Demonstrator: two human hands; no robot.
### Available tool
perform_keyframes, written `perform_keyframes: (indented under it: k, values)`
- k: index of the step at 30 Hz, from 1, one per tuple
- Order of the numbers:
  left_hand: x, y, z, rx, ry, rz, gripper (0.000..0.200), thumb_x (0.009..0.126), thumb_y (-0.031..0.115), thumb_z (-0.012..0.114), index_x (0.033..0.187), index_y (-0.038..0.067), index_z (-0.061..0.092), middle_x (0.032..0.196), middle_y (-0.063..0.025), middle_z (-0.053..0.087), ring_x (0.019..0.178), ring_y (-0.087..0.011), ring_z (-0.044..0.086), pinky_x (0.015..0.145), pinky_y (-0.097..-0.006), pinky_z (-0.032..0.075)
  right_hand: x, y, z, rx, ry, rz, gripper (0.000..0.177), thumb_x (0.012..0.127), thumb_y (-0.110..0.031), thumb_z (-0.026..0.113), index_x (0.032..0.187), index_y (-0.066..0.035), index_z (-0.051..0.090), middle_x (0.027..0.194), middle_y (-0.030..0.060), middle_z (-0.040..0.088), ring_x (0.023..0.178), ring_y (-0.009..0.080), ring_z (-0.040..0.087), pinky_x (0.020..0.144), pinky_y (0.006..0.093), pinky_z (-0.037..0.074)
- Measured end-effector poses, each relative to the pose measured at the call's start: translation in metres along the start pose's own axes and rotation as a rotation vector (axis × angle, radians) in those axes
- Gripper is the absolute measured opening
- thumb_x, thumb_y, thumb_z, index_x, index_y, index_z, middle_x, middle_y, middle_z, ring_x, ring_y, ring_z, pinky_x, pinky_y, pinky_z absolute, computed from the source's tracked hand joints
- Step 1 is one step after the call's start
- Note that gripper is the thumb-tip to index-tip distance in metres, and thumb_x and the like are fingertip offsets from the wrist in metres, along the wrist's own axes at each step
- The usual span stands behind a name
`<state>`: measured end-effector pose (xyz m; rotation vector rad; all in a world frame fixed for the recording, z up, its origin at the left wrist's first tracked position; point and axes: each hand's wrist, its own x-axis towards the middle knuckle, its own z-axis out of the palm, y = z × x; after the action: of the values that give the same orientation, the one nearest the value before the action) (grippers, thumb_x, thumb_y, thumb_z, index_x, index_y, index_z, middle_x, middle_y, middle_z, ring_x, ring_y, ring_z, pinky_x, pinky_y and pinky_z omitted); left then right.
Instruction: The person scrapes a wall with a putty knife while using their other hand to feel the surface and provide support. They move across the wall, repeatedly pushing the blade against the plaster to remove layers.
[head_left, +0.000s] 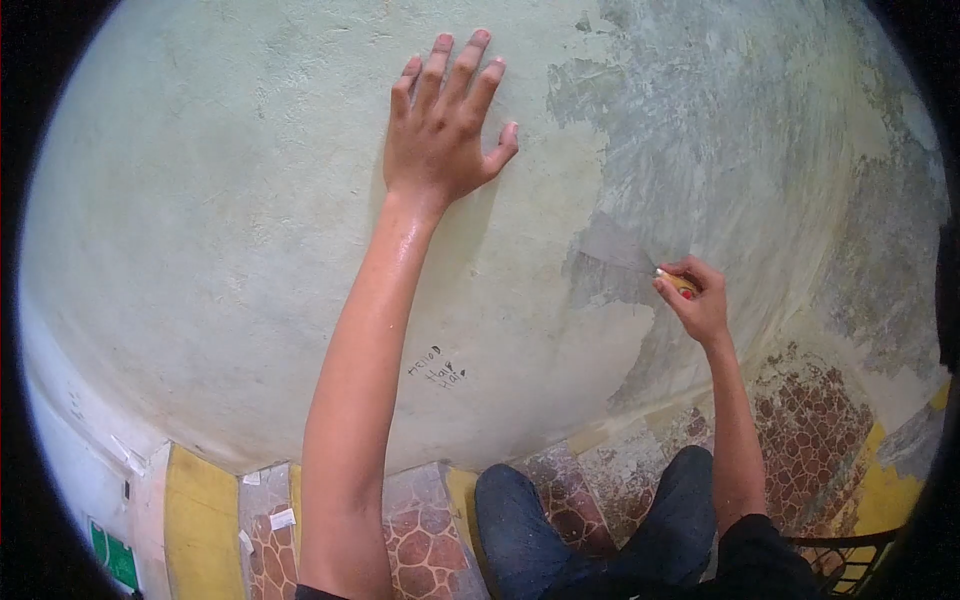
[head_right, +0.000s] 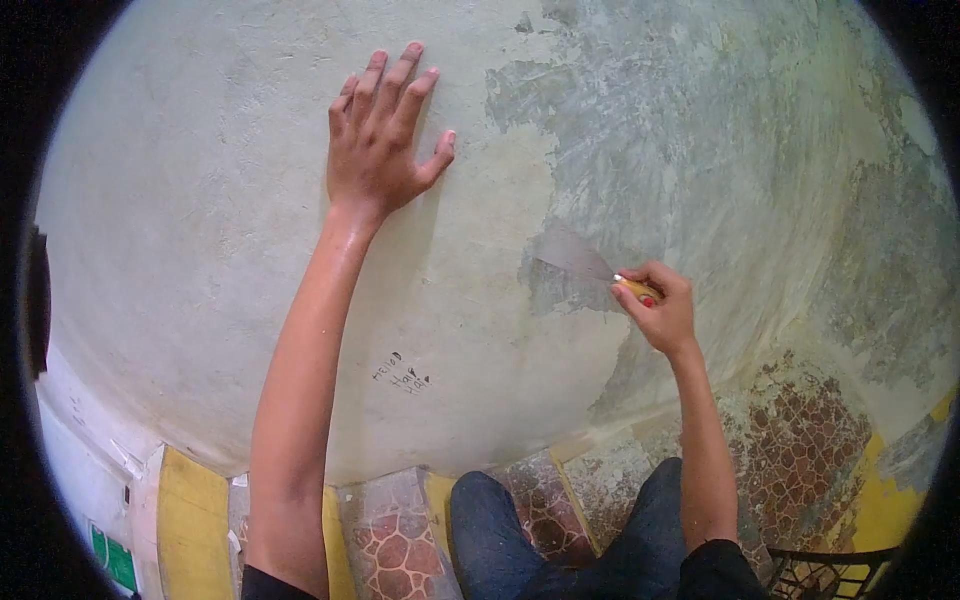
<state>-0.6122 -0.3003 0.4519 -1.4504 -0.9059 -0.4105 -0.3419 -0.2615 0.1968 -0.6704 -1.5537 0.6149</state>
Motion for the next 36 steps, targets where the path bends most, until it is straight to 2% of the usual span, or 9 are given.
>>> perform_keyframes:
  k: [11, 14, 18, 24, 27, 29, 31, 35, 36]
  values:
    - [-0.001, 0.003, -0.002, -0.012, -0.036, -0.021, 0.058, 0.079, 0.043, 0.061, 0.132, 0.022, 0.05, 0.151, 0.0018, 0.04, 0.139, -0.0209, 0.035, 0.113, -0.0429, 0.027, 0.003, -0.007, -0.011, -0.138, -0.037, -0.001, 0.018, 0.079, -0.01, 0.078, 0.081, 0.001, 0.064, 0.082, 0.0098, 0.071, 0.077, 0.0102, 0.065, 0.065, 0.0261, 0.051]
    - [0.001, 0.003, -0.003, -0.033, -0.013, -0.013, 0.058, 0.078, 0.043, 0.062, 0.13, 0.02, 0.052, 0.15, -0.0003, 0.041, 0.138, -0.0233, 0.036, 0.111, -0.0439, 0.027, -0.003, -0.005, -0.011, -0.067, -0.067, -0.041, 0.02, 0.079, -0.012, 0.079, 0.08, 0.002, 0.064, 0.081, 0.0085, 0.071, 0.076, 0.0089, 0.064, 0.065, 0.0256, 0.05]
    - [0.001, 0.001, 0.0, -0.075, 0.035, 0.005, 0.056, 0.077, 0.043, 0.063, 0.126, 0.017, 0.054, 0.147, -0.0033, 0.043, 0.135, -0.027, 0.039, 0.109, -0.046, 0.029, -0.001, 0.007, 0.002, 0.083, 0.011, 0.08, 0.017, 0.082, -0.01, 0.076, 0.085, 0.003, 0.065, 0.084, 0.0082, 0.07, 0.078, 0.0081, 0.062, 0.067, 0.0241, 0.049]
    - [0.004, -0.001, 0.004, -0.078, 0.096, 0.022, 0.055, 0.075, 0.043, 0.064, 0.122, 0.015, 0.055, 0.143, -0.0068, 0.046, 0.132, -0.0297, 0.04, 0.106, -0.0481, 0.031, -0.021, 0.002, -0.015, -0.056, -0.072, 0.032, 0.017, 0.086, -0.009, 0.074, 0.091, 0.003, 0.063, 0.079, 0.001, 0.06, 0.075, 0.0061, 0.056, 0.067, 0.0216, 0.046]
    - [0.001, 0.001, 0.006, -0.082, 0.095, 0.003, 0.056, 0.074, 0.042, 0.064, 0.121, 0.015, 0.055, 0.141, -0.0081, 0.047, 0.131, -0.0306, 0.041, 0.106, -0.0485, 0.031, -0.053, 0.049, -0.033, 0.017, -0.051, 0.152, 0.017, 0.086, -0.009, 0.073, 0.092, 0.003, 0.062, 0.08, 0.0017, 0.061, 0.076, 0.0065, 0.057, 0.069, 0.0223, 0.047]
    - [0.0, 0.0, 0.009, -0.106, 0.092, 0.004, 0.056, 0.074, 0.042, 0.064, 0.121, 0.013, 0.055, 0.142, -0.0085, 0.047, 0.132, -0.031, 0.041, 0.106, -0.0493, 0.03, -0.063, 0.071, -0.04, 0.015, -0.016, 0.344, 0.018, 0.085, -0.008, 0.073, 0.093, 0.004, 0.063, 0.082, 0.0027, 0.063, 0.078, 0.0078, 0.06, 0.071, 0.0233, 0.049]
    - [0.001, -0.004, 0.003, -0.109, 0.076, 0.004, 0.056, 0.075, 0.042, 0.063, 0.122, 0.013, 0.055, 0.144, -0.0084, 0.046, 0.133, -0.0311, 0.04, 0.107, -0.0495, 0.03, -0.063, 0.066, -0.03, 0.218, 0.068, 0.274, 0.017, 0.084, -0.006, 0.074, 0.092, 0.004, 0.063, 0.084, 0.0045, 0.065, 0.082, 0.0092, 0.062, 0.073, 0.0245, 0.05]
    - [0.004, 0.0, -0.001, -0.119, 0.029, 0.024, 0.054, 0.076, 0.039, 0.062, 0.122, 0.012, 0.054, 0.147, -0.0081, 0.043, 0.135, -0.0306, 0.039, 0.109, -0.0504, 0.03, -0.038, 0.027, -0.021, 0.015, -0.035, 0.185, 0.019, 0.081, -0.009, 0.077, 0.091, 0.003, 0.067, 0.085, 0.005, 0.069, 0.078, 0.0081, 0.061, 0.069, 0.0231, 0.048]
    - [0.003, 0.003, -0.005, -0.094, 0.009, 0.018, 0.054, 0.076, 0.039, 0.062, 0.123, 0.013, 0.055, 0.148, -0.0066, 0.042, 0.135, -0.0292, 0.039, 0.109, -0.0495, 0.03, -0.035, 0.025, -0.013, 0.123, -0.021, 0.237, 0.021, 0.08, -0.011, 0.079, 0.09, 0.002, 0.067, 0.082, 0.0047, 0.068, 0.076, 0.0068, 0.06, 0.067, 0.0227, 0.047]
